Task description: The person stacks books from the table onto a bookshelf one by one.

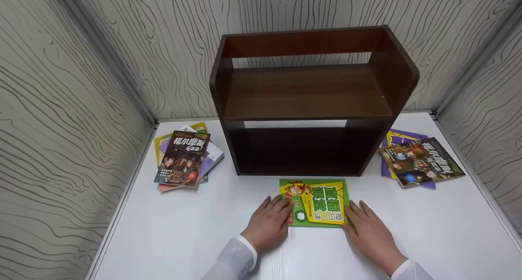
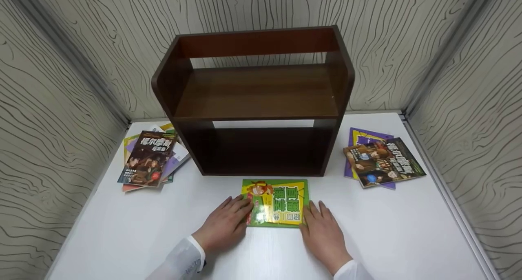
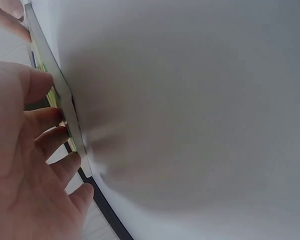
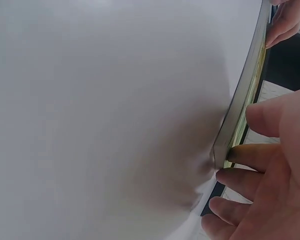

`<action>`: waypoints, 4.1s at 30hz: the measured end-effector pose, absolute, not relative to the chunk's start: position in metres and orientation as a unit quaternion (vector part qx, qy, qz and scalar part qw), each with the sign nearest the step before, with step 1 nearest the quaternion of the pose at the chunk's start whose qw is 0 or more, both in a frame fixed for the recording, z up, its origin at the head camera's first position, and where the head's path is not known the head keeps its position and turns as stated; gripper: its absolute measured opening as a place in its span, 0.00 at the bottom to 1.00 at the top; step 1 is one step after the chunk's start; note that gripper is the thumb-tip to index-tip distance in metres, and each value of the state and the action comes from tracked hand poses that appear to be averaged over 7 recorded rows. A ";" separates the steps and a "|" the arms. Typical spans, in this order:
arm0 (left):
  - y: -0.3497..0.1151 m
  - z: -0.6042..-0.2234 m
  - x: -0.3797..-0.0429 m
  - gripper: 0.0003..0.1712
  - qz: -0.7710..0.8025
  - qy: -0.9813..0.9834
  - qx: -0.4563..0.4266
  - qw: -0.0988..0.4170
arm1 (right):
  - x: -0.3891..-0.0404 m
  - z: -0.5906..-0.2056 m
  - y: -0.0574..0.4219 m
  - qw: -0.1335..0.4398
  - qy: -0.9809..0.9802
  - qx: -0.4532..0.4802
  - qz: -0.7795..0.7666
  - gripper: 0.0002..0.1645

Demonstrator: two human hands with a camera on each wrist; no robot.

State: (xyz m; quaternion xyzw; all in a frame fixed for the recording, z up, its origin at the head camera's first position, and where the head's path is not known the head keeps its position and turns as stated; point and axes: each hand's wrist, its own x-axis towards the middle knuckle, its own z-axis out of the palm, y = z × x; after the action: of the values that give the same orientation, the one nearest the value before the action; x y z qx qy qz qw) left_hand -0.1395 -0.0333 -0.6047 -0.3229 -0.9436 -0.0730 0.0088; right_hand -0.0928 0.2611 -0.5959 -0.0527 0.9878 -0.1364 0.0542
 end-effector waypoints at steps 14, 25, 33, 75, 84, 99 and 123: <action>-0.053 -0.605 -0.142 0.25 -0.102 -0.953 -0.287 0.007 | -0.104 -0.598 0.236 0.048 0.981 -0.059 -0.177 0.32; -0.048 -0.588 -0.133 0.28 -0.328 -0.919 -0.166 -0.143 | -0.108 -0.581 0.238 0.122 0.929 0.033 -0.349 0.32; -0.055 -0.570 -0.128 0.29 -0.527 -0.821 -0.023 -0.219 | -0.104 -0.568 0.245 0.192 0.827 0.108 -0.518 0.38; -0.056 -0.585 -0.150 0.29 -0.783 -0.560 0.115 -0.246 | -0.115 -0.566 0.251 0.164 0.566 0.191 -0.785 0.31; -0.054 -0.583 -0.149 0.31 -0.813 -0.514 0.113 -0.250 | -0.120 -0.571 0.245 0.156 0.559 0.172 -0.796 0.33; -0.053 -0.586 -0.148 0.28 -0.792 -0.547 0.115 -0.244 | -0.124 -0.583 0.242 0.144 0.584 0.172 -0.780 0.33; -0.064 -0.519 -0.133 0.29 -0.811 -0.543 0.012 -0.216 | -0.107 -0.495 0.253 0.137 0.596 0.095 -0.786 0.35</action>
State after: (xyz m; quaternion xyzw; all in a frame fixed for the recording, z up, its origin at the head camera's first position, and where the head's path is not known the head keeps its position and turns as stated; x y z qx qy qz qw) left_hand -0.1333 -0.0638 -0.5191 0.0117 -0.5434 -0.8110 -0.2164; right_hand -0.1071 0.2528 -0.4951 0.0953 0.5959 -0.7856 0.1367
